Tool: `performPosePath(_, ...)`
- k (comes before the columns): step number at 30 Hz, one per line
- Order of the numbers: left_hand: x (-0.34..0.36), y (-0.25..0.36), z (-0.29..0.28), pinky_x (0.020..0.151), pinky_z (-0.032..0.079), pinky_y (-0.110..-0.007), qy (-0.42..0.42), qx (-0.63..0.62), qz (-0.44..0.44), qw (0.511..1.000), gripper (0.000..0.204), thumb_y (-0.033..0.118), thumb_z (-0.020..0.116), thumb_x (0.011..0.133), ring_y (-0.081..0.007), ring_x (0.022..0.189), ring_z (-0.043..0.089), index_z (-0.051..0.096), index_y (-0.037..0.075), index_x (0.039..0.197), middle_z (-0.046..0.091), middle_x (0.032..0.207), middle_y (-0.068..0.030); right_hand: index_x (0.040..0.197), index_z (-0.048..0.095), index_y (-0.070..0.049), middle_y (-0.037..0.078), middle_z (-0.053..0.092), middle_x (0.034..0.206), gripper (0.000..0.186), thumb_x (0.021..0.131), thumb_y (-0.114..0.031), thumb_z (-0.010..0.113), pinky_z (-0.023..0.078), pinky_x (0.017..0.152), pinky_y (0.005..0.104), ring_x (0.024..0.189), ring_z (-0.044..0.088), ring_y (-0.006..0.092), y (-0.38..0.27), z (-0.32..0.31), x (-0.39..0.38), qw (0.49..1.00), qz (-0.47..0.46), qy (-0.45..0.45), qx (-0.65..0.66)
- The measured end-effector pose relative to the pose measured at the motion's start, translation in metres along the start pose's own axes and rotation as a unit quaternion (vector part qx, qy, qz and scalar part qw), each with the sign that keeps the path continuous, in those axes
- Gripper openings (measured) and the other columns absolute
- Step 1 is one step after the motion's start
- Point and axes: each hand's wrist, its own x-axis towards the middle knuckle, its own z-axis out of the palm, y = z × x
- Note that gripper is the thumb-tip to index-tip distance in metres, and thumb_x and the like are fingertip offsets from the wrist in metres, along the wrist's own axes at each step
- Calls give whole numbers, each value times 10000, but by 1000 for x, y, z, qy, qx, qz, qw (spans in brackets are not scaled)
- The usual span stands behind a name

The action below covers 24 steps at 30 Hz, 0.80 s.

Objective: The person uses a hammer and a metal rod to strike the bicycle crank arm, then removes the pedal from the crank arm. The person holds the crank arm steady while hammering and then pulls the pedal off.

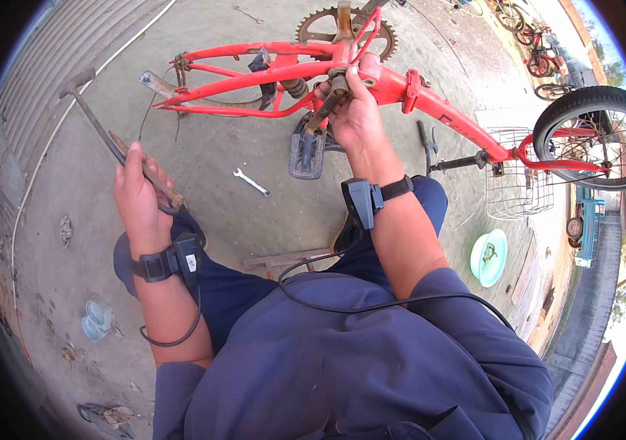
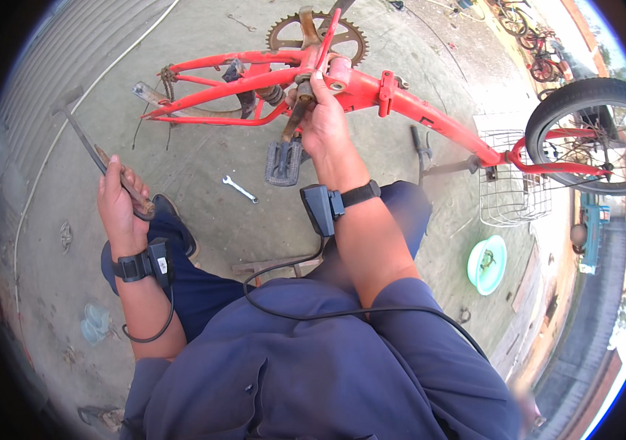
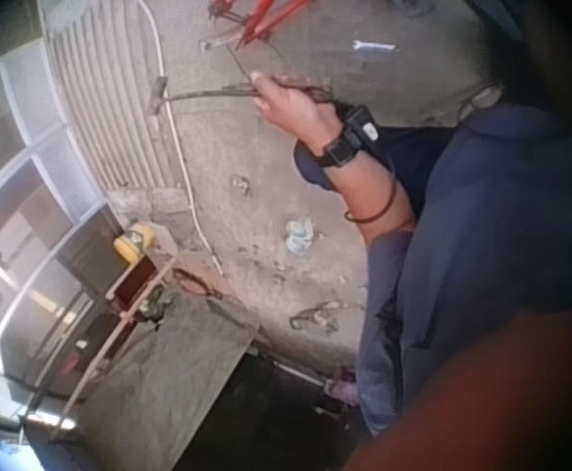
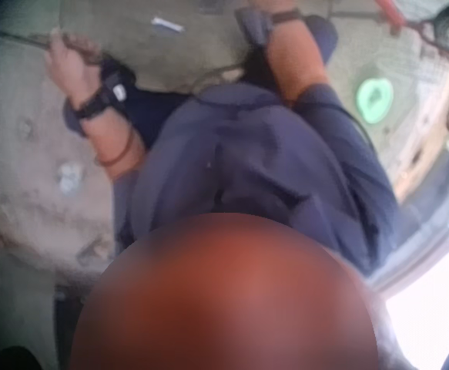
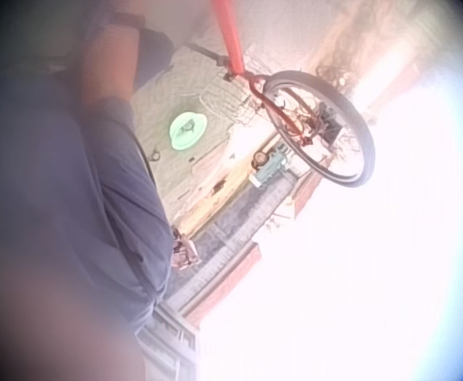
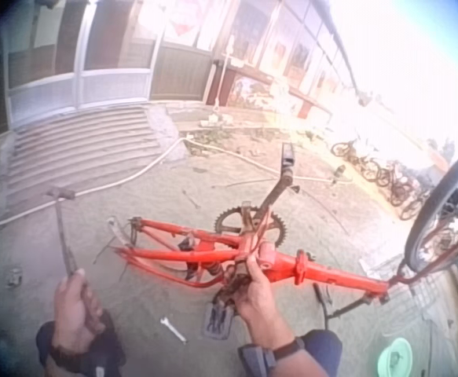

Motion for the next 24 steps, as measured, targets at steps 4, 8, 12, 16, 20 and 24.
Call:
performPosePath(4, 0, 0, -2, 528, 423, -277, -2, 2, 1, 1000, 264, 298, 614, 1054, -83, 561, 455, 498, 133, 883, 479, 696, 21, 1120, 651, -43, 126, 701, 1002, 396, 1024, -426, 620, 567, 944, 450, 941, 696, 274, -1, -2, 1, 995, 4, -57, 76)
performPosePath(8, 1, 0, -3, 543, 448, -293, -18, 1, 1, 1000, 237, 267, 608, 1053, -88, 560, 483, 491, 120, 908, 511, 707, 12, 1094, 659, -55, 121, 700, 970, 411, 1008, -456, 644, 568, 932, 450, 924, 695, 268, -3, 0, 0, 998, 7, -47, 46)
performPosePath(12, 1, -1, -3, 534, 436, -280, -13, 4, 3, 1000, 245, 284, 598, 1062, -85, 563, 468, 500, 127, 901, 487, 705, 20, 1051, 675, -84, 107, 711, 915, 385, 1000, -466, 654, 573, 879, 439, 870, 698, 250, -3, 3, -2, 1000, 18, 21, -8)
performPosePath(16, 1, -1, -3, 530, 431, -274, -15, 3, 0, 1000, 248, 291, 591, 1067, -83, 568, 463, 505, 130, 900, 475, 703, 24, 1099, 669, -56, 125, 710, 958, 411, 1021, -456, 618, 564, 899, 446, 899, 692, 272, -2, 1, 2, 1000, 22, 17, 2)
performPosePath(20, 2, 0, -4, 539, 447, -289, -16, 6, 2, 1000, 244, 272, 601, 1056, -86, 559, 478, 490, 123, 898, 501, 699, 17, 1164, 656, -6, 159, 702, 1042, 462, 1039, -445, 584, 548, 963, 475, 992, 688, 319, 0, -2, 3, 998, 9, -34, 57)
performPosePath(24, 2, 0, -3, 537, 447, -290, -22, 1, 1, 1000, 245, 273, 603, 1055, -86, 558, 476, 488, 124, 897, 499, 697, 19, 1167, 648, -1, 166, 699, 1051, 479, 1048, -455, 559, 543, 984, 477, 1000, 686, 320, -4, -3, 0, 997, 20, -55, 54)
